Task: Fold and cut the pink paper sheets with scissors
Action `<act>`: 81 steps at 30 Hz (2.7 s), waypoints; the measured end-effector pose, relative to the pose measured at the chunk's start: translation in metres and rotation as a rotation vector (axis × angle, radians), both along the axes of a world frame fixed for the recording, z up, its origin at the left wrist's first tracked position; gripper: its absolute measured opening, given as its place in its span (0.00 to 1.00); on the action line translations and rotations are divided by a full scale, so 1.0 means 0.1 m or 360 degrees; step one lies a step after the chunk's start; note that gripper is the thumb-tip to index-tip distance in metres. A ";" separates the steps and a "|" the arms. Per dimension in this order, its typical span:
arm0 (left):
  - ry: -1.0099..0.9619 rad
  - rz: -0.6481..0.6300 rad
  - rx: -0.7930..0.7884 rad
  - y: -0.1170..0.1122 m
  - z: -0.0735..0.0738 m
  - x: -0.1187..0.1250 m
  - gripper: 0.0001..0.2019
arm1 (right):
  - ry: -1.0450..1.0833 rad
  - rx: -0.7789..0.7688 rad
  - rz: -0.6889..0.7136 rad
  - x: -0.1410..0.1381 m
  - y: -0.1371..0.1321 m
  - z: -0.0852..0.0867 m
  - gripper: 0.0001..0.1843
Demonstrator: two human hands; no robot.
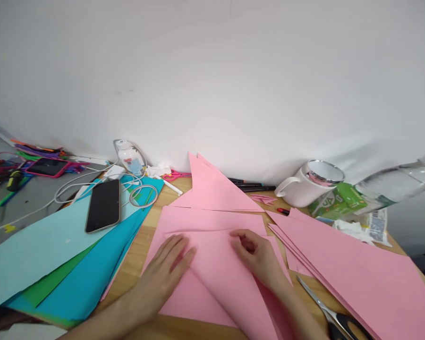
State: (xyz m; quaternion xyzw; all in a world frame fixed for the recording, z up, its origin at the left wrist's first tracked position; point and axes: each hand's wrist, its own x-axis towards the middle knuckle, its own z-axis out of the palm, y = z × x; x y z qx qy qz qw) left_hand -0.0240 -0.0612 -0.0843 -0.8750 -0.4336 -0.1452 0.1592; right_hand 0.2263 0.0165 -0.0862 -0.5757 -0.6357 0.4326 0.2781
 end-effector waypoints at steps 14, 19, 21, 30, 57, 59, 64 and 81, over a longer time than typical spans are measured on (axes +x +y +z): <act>-0.0128 0.0119 -0.0106 -0.05 -0.07 -0.09 0.24 | -0.0107 0.0019 -0.0160 -0.02 -0.01 -0.09 0.13; -0.0122 0.0149 -0.0194 0.01 -0.09 -0.09 0.27 | -0.0188 0.0036 -0.0170 0.02 0.01 -0.06 0.13; -0.0047 0.0185 -0.0201 0.06 -0.09 -0.08 0.29 | -0.0310 0.0110 -0.0092 0.06 0.02 -0.06 0.12; 0.0056 -0.0162 -0.0262 0.04 -0.03 -0.20 0.25 | -0.0298 0.0054 0.0008 0.09 -0.15 -0.04 0.13; 0.0026 0.0184 -0.0363 -0.37 -0.15 -0.24 0.30 | -0.0261 0.0105 -0.0114 0.15 -0.11 -0.15 0.17; 0.0019 0.0174 -0.0367 -0.37 -0.15 -0.23 0.30 | -0.0233 0.0050 -0.0097 0.17 -0.11 -0.16 0.17; -0.0062 0.0209 -0.0376 -0.36 -0.14 -0.19 0.31 | -0.0176 0.0021 -0.0226 0.14 -0.13 -0.14 0.17; 0.0010 0.0188 -0.0380 -0.30 -0.12 -0.18 0.31 | -0.0152 -0.0007 -0.0292 0.10 -0.11 -0.07 0.14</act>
